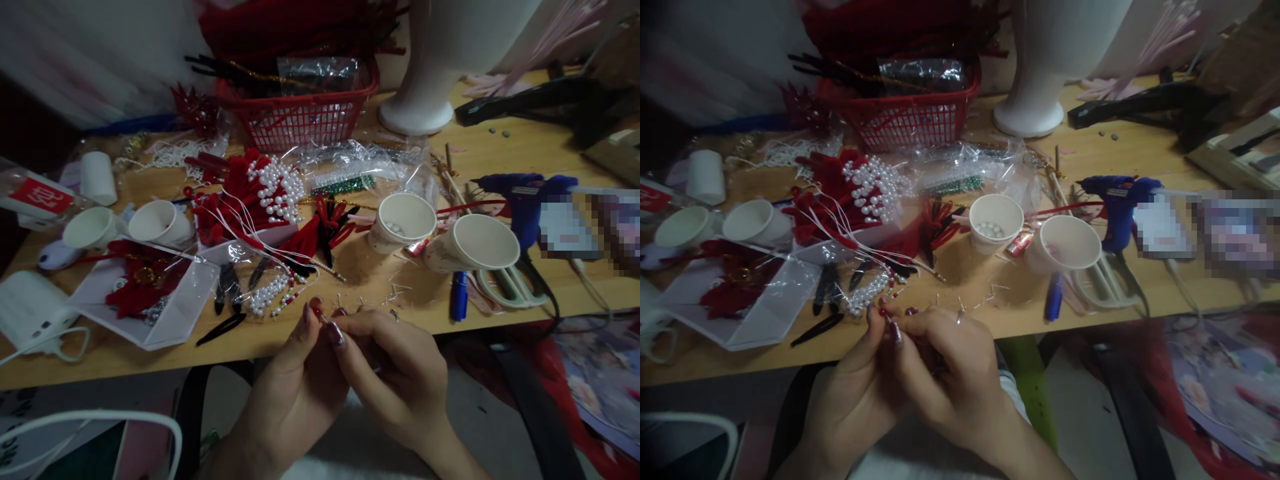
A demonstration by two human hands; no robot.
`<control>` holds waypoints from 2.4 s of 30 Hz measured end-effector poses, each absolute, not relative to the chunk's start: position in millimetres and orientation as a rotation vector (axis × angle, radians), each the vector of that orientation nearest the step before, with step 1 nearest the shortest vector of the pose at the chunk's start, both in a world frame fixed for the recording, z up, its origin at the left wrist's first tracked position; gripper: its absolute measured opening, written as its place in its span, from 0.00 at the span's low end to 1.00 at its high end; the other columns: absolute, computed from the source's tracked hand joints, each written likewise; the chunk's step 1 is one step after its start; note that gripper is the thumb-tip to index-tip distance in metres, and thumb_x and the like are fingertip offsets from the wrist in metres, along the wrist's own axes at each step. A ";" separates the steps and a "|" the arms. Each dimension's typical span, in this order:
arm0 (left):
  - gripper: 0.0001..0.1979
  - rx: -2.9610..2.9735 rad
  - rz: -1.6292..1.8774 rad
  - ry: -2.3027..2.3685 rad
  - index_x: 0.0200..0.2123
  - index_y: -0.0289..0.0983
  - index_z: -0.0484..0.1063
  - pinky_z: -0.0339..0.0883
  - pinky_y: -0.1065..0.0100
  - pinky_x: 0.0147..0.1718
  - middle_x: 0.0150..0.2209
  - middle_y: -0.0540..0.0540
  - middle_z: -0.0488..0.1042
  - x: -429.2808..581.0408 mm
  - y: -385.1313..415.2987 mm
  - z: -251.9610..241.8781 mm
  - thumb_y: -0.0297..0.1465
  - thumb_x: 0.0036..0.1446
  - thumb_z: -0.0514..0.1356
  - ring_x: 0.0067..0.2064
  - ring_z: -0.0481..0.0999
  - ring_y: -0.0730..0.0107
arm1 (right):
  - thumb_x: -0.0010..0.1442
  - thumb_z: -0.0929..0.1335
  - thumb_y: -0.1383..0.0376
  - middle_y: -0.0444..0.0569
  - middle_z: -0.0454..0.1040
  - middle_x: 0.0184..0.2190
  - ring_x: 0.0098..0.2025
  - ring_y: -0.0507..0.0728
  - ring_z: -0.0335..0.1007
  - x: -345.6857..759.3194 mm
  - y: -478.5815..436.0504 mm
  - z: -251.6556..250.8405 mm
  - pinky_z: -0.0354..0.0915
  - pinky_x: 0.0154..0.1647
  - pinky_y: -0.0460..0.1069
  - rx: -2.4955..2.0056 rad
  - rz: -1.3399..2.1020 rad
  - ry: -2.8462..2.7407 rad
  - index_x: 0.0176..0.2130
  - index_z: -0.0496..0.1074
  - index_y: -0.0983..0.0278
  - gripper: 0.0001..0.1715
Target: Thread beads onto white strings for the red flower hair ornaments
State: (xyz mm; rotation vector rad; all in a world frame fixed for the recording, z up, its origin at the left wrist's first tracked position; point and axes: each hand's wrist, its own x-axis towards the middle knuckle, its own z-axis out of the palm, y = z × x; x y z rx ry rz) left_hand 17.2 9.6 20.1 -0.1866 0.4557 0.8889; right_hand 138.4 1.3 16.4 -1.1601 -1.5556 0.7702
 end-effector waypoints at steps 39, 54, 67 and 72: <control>0.11 -0.042 0.965 0.619 0.33 0.39 0.81 0.71 0.75 0.44 0.35 0.52 0.81 12.9 4.2 7.0 0.31 0.45 0.76 0.40 0.79 0.76 | 0.63 0.68 0.74 0.41 0.78 0.28 0.25 0.48 0.71 142.5 2.0 12.5 0.65 0.26 0.42 -1.064 0.860 -1.565 0.38 0.75 0.63 0.07; 0.10 0.182 1.103 0.759 0.29 0.39 0.79 0.71 0.77 0.39 0.33 0.53 0.77 6.7 5.8 0.1 0.30 0.45 0.76 0.36 0.76 0.78 | 0.65 0.64 0.75 0.45 0.77 0.32 0.30 0.50 0.71 150.3 3.4 9.0 0.62 0.28 0.44 -0.998 0.879 -1.749 0.46 0.73 0.65 0.12; 0.13 0.193 1.135 0.835 0.26 0.39 0.80 0.71 0.77 0.36 0.32 0.55 0.76 6.9 2.1 -3.4 0.32 0.38 0.79 0.34 0.76 0.79 | 0.63 0.65 0.75 0.44 0.76 0.27 0.25 0.50 0.69 146.8 3.6 14.8 0.61 0.25 0.44 -1.020 0.881 -1.714 0.41 0.74 0.63 0.11; 0.13 0.205 1.123 0.841 0.27 0.40 0.79 0.70 0.76 0.38 0.33 0.55 0.74 5.7 0.2 -4.3 0.33 0.39 0.78 0.35 0.75 0.78 | 0.62 0.64 0.76 0.44 0.77 0.29 0.27 0.50 0.71 148.3 3.2 12.7 0.62 0.26 0.44 -0.974 0.893 -1.740 0.43 0.74 0.62 0.14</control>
